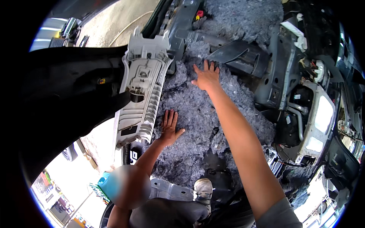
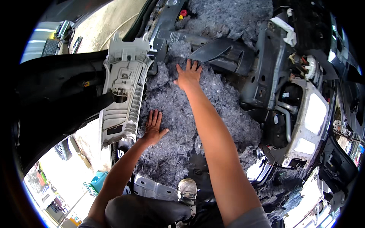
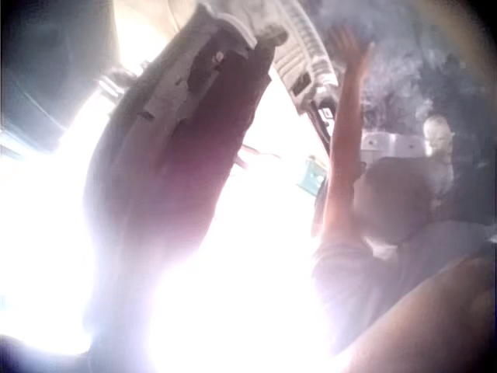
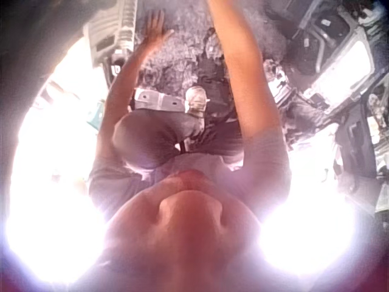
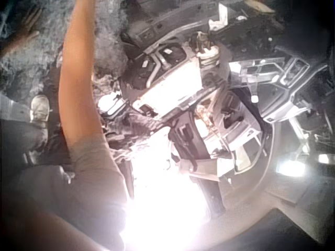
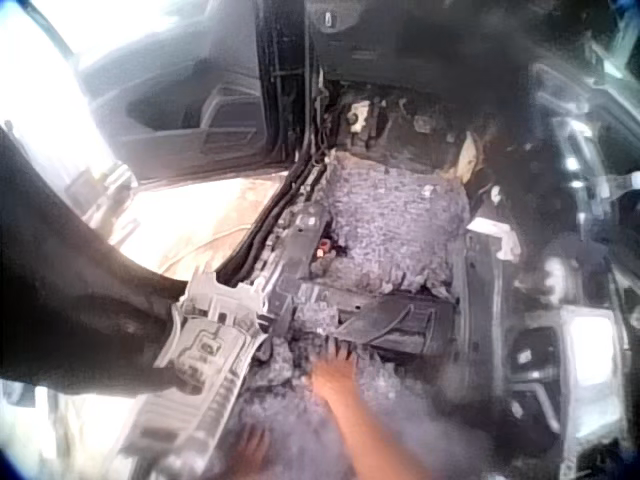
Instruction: The person places and smooths pieces of gray fibrous insulation onto the metal floor of a car interior by hand, fitting them around structural components.
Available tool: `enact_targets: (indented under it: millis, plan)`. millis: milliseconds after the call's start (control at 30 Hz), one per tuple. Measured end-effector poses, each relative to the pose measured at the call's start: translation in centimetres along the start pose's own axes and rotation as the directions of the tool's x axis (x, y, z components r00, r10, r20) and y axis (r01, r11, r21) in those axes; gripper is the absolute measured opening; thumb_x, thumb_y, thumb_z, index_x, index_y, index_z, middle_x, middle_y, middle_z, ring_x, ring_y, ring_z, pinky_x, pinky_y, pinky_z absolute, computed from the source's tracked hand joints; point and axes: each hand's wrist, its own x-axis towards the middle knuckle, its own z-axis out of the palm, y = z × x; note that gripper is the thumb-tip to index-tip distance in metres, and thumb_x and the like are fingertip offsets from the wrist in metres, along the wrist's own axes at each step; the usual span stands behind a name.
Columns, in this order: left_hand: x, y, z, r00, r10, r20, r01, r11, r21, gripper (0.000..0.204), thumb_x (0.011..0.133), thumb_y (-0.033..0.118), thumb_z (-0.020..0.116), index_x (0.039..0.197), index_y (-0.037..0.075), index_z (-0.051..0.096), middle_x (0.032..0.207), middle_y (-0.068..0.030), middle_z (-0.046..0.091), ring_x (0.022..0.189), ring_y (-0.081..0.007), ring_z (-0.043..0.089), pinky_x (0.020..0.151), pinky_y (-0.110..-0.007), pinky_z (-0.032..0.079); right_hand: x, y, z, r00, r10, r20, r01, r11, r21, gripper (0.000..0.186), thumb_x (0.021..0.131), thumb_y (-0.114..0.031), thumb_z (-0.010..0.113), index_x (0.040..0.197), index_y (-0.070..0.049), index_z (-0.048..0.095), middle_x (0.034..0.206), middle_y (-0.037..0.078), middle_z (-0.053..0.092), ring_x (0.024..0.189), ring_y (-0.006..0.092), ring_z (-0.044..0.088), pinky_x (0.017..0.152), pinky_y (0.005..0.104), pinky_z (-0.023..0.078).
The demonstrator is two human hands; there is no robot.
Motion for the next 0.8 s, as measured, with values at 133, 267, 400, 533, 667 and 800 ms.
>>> enact_targets:
  millis: [133, 267, 400, 533, 667, 800]
  plan:
    - [-0.3, -0.7, -0.8, 0.96, -0.134, 0.246, 0.108, 0.987, 0.116, 0.097, 0.095, 0.065, 0.047, 0.16, 0.009, 0.001, 0.166, -0.014, -0.01, 0.152, -0.0372, -0.013, 0.121, -0.054, 0.006, -4.4, -0.7, -0.1, 0.975, -0.138, -0.171, 0.158, 0.981, 0.11, 0.07, 0.092, -0.042, 0.067, 0.152, -0.023, 0.038, 0.159, 0.023, 0.026, 0.144, 0.0484, 0.026, 0.114, 0.0625, 0.024]
    - [-0.5, -0.2, -2.9, 0.929, -0.193, 0.314, 0.161, 0.979, 0.125, 0.1, 0.095, 0.063, 0.05, 0.16, 0.009, -0.004, 0.165, -0.0134, -0.015, 0.151, -0.0356, -0.019, 0.123, -0.05, 0.002, -18.8, 0.7, 4.8, 0.975, -0.07, -0.212, 0.104, 0.983, 0.155, 0.073, 0.093, -0.042, 0.067, 0.155, -0.023, 0.034, 0.161, 0.022, 0.022, 0.146, 0.049, 0.022, 0.115, 0.0631, 0.024]
    - [4.0, 5.5, -8.7, 0.846, -0.284, 0.452, 0.235, 0.958, 0.162, 0.082, 0.095, 0.055, 0.054, 0.155, 0.005, 0.029, 0.162, -0.0208, 0.017, 0.149, -0.0426, 0.017, 0.118, -0.053, 0.026, -24.9, 6.2, 9.9, 0.998, -0.034, 0.057, 0.033, 0.999, 0.026, 0.077, 0.093, -0.049, 0.065, 0.157, -0.026, 0.029, 0.165, 0.018, 0.008, 0.149, 0.0483, 0.014, 0.116, 0.0604, 0.024]
    - [9.3, 6.9, -11.2, 0.975, 0.009, -0.223, 0.047, 0.969, 0.244, 0.065, 0.098, 0.048, 0.053, 0.148, 0.009, 0.04, 0.157, -0.0198, 0.028, 0.141, -0.041, 0.032, 0.108, -0.054, 0.041, -23.0, 4.7, 7.7, 0.973, 0.003, 0.233, -0.02, 0.997, 0.07, 0.075, 0.094, -0.055, 0.059, 0.157, -0.025, 0.03, 0.166, 0.015, 0.005, 0.149, 0.0469, 0.012, 0.117, 0.0598, 0.023]
    - [11.3, 6.0, -9.7, 0.968, -0.227, -0.106, 0.249, 0.917, 0.313, 0.073, 0.098, 0.057, 0.046, 0.153, 0.009, 0.034, 0.162, -0.0177, 0.021, 0.148, -0.0402, 0.021, 0.115, -0.054, 0.03, -24.2, 5.3, 7.7, 0.961, -0.033, 0.276, 0.037, 0.999, -0.008, 0.069, 0.094, -0.054, 0.059, 0.151, -0.021, 0.04, 0.164, 0.017, 0.014, 0.145, 0.0452, 0.023, 0.115, 0.0581, 0.027]
    - [12.4, 6.1, -8.6, 0.877, -0.459, 0.138, 0.406, 0.865, 0.295, 0.089, 0.095, 0.067, 0.043, 0.158, 0.009, 0.021, 0.165, -0.0151, 0.013, 0.152, -0.0379, 0.01, 0.12, -0.055, 0.016, -27.4, 7.7, 7.2, 0.93, 0.026, 0.367, -0.027, 1.0, -0.002, 0.067, 0.095, -0.052, 0.056, 0.151, -0.019, 0.04, 0.161, 0.016, 0.025, 0.144, 0.0395, 0.032, 0.113, 0.0588, 0.03]
